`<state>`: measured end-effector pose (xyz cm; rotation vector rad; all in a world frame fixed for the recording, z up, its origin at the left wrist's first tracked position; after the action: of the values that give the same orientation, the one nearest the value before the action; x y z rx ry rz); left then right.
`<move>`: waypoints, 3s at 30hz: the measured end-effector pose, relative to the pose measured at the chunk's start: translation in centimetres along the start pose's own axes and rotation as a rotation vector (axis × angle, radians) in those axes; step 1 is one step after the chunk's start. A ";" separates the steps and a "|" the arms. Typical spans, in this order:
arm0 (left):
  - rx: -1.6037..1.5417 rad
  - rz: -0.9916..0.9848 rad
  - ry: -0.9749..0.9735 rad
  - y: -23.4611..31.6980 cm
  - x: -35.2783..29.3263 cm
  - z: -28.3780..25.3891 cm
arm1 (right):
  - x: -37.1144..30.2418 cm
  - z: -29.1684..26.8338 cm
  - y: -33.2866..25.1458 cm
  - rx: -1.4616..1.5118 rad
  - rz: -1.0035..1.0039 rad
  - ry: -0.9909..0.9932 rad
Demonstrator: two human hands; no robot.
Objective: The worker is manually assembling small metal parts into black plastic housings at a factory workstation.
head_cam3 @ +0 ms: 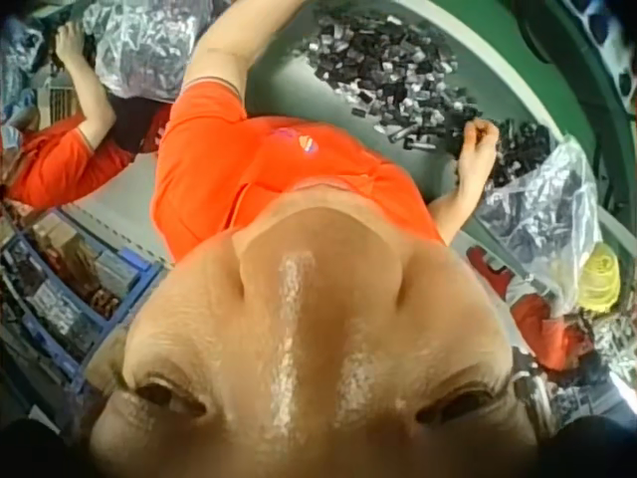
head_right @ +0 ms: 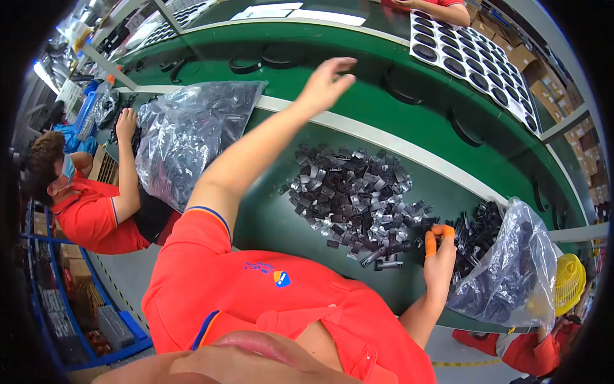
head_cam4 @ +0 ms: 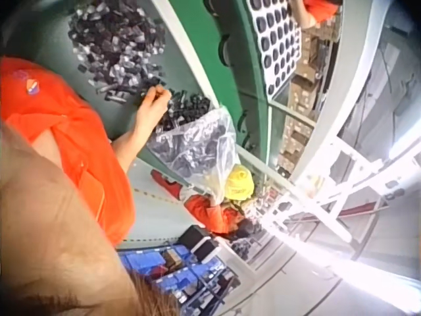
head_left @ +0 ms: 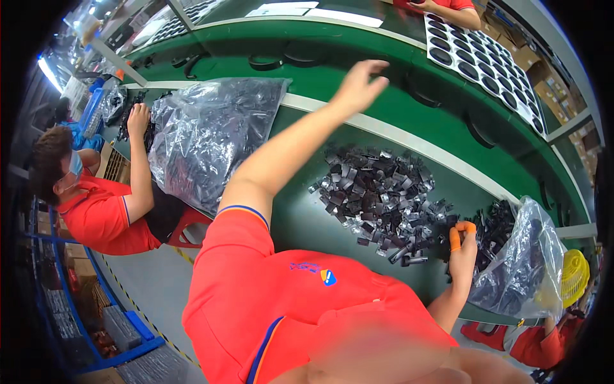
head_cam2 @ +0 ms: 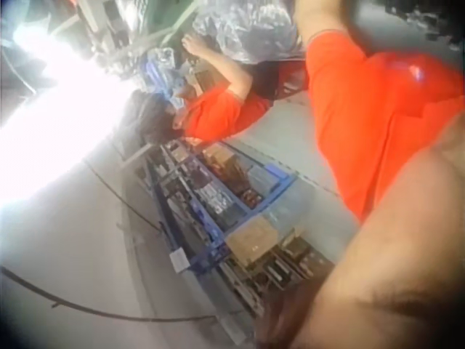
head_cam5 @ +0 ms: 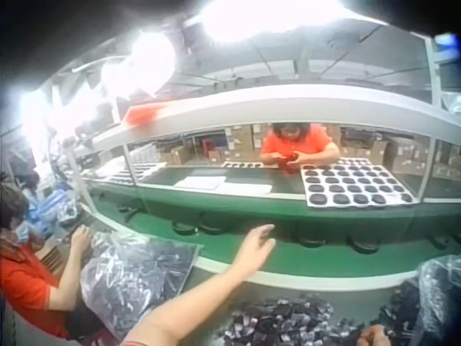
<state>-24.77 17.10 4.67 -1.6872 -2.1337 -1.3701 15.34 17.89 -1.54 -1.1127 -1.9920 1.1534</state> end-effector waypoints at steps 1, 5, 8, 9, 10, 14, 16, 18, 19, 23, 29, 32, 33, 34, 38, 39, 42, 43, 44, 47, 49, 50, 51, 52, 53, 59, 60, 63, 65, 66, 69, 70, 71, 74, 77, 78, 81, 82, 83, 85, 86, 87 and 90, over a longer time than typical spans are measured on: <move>0.197 0.017 0.052 -3.3 0.9 -0.2 | 0.2 -0.3 0.7 0.085 0.030 0.044; 0.854 0.081 0.075 -11.5 1.8 -2.6 | 1.3 0.5 0.9 0.536 -0.043 0.139; 1.235 -0.024 0.023 -17.9 1.2 -3.2 | 2.0 1.3 1.1 0.557 -0.154 0.221; 1.284 -0.075 -0.085 -19.2 0.9 -3.0 | 1.9 1.1 0.9 0.581 -0.199 0.272; 1.288 -0.096 -0.242 -20.3 1.2 -2.4 | 1.7 1.2 0.8 0.589 -0.190 0.281; 0.901 0.069 -0.212 -16.9 1.5 0.1 | 1.3 0.6 1.7 0.627 -0.158 0.377; 0.711 0.151 -0.310 -11.6 1.5 1.7 | 1.1 -0.1 1.5 0.610 -0.140 0.394; 0.575 0.178 -0.373 -9.9 1.1 2.4 | 1.0 0.2 1.4 0.591 -0.120 0.397; 0.432 0.164 -0.399 -9.2 1.1 2.6 | 0.9 0.1 1.3 0.622 -0.139 0.422; 0.626 0.145 -0.013 -14.0 3.6 -3.9 | 1.5 0.5 1.4 0.739 -0.194 0.410; 1.322 -0.289 -0.168 -24.5 0.9 -7.3 | 1.3 0.8 2.1 0.685 -0.135 0.406; 0.964 -0.206 -0.500 -23.0 0.7 -3.7 | 1.2 1.0 1.6 0.675 -0.132 0.380; 0.830 -0.147 -0.540 -19.3 1.3 -2.0 | 1.0 0.7 1.9 0.652 -0.124 0.396; 0.755 -0.231 -0.518 -17.9 1.3 -2.9 | 1.1 0.7 1.7 0.661 -0.139 0.385; 1.065 -0.277 0.017 -17.6 1.2 -8.6 | 1.2 1.3 1.4 0.695 -0.132 0.362; 1.071 -0.285 0.028 -19.0 0.4 -8.6 | 1.3 1.6 1.2 0.699 -0.141 0.352; 1.147 -0.741 -0.134 -22.6 -1.6 -9.2 | 1.3 1.8 1.2 0.696 -0.186 0.341; 1.140 -0.736 -0.131 -22.5 -0.8 -8.6 | 1.4 1.5 1.2 0.691 -0.192 0.346; 0.940 -0.723 -0.119 -22.4 0.0 -8.0 | 1.4 1.2 1.1 0.719 -0.209 0.347; 0.579 -0.576 0.178 -19.3 2.0 -6.8 | 1.3 0.7 1.4 0.750 -0.218 0.373; 0.323 -0.163 0.368 -12.0 3.3 -6.8 | 1.0 0.0 2.0 0.863 -0.192 0.399; 0.049 -0.234 0.316 -10.3 3.5 -6.6 | 0.8 -0.1 2.0 0.935 -0.183 0.386; -0.222 -0.320 0.264 -8.6 3.0 -6.9 | 0.8 0.0 1.5 1.033 -0.161 0.378; -0.432 -0.354 0.223 -6.3 2.3 -7.1 | 1.0 0.4 0.8 1.095 -0.162 0.336; -0.645 -0.395 0.175 -3.8 1.3 -6.9 | 1.4 0.6 0.7 1.168 -0.160 0.276; -1.426 -0.618 -0.426 10.3 -8.4 -0.3 | 0.8 1.5 -5.9 1.324 -0.095 0.042; -1.450 -0.660 -0.448 11.3 -9.8 0.4 | 0.7 1.5 -7.1 1.341 -0.122 0.009; -1.564 -0.682 -0.514 13.8 -13.3 2.3 | 0.3 1.7 -9.6 1.346 -0.174 -0.013; -1.519 -0.615 -0.570 15.3 -14.5 2.9 | 0.5 3.1 -10.5 1.275 -0.157 -0.139; -1.463 -0.597 -0.586 15.8 -14.9 3.1 | 0.7 3.7 -10.2 1.241 -0.112 -0.145; -1.400 -0.581 -0.631 16.4 -15.5 3.6 | 1.0 4.5 -9.2 1.209 -0.104 -0.116; -1.386 -0.574 -0.644 16.4 -15.7 3.8 | 1.0 4.4 -8.9 1.207 -0.095 -0.101; -1.387 -0.580 -0.654 16.3 -15.8 3.9 | 1.0 4.5 -8.8 1.211 -0.093 -0.102; -1.350 -0.529 -0.680 16.6 -15.8 4.2 | 0.9 4.5 -8.6 1.187 -0.092 -0.087; -1.390 -0.545 -0.704 16.8 -16.3 4.4 | 0.8 4.6 -8.7 1.161 -0.091 -0.085; -1.387 -0.551 -0.708 16.9 -16.3 4.5 | 0.7 4.8 -8.8 1.162 -0.087 -0.094; -1.268 -0.553 -0.734 17.1 -16.4 4.7 | 0.7 4.8 -8.5 1.177 -0.084 -0.062; -1.252 -0.562 -0.724 17.0 -16.4 4.8 | 0.7 4.8 -8.3 1.181 -0.081 -0.059; -1.236 -0.571 -0.714 17.0 -16.4 4.8 | 0.7 4.8 -8.4 1.178 -0.089 -0.071; -1.224 -0.559 -0.721 16.9 -16.4 4.9 | 0.6 4.9 -8.3 1.177 -0.095 -0.082; -1.215 -0.543 -0.726 17.0 -16.4 5.0 | 0.5 4.9 -8.2 1.177 -0.099 -0.082; -1.214 -0.545 -0.729 17.0 -16.5 5.0 | 0.4 4.9 -8.1 1.178 -0.102 -0.082; -1.210 -0.544 -0.730 17.1 -16.5 5.1 | 0.1 4.8 -8.0 1.190 -0.126 -0.038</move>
<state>-2.27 8.24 2.15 -2.2797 -2.3345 -3.0369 8.52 13.81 3.33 -0.3190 -0.9848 1.8635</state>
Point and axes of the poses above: each hand's wrist, its own x-axis towards the middle knuckle, its own z-axis out of the palm, y = z × x, the point moved 9 cm from there along x, towards the middle knuckle, and after that the axes turned 15 degrees about x, right-handed, at the moved point
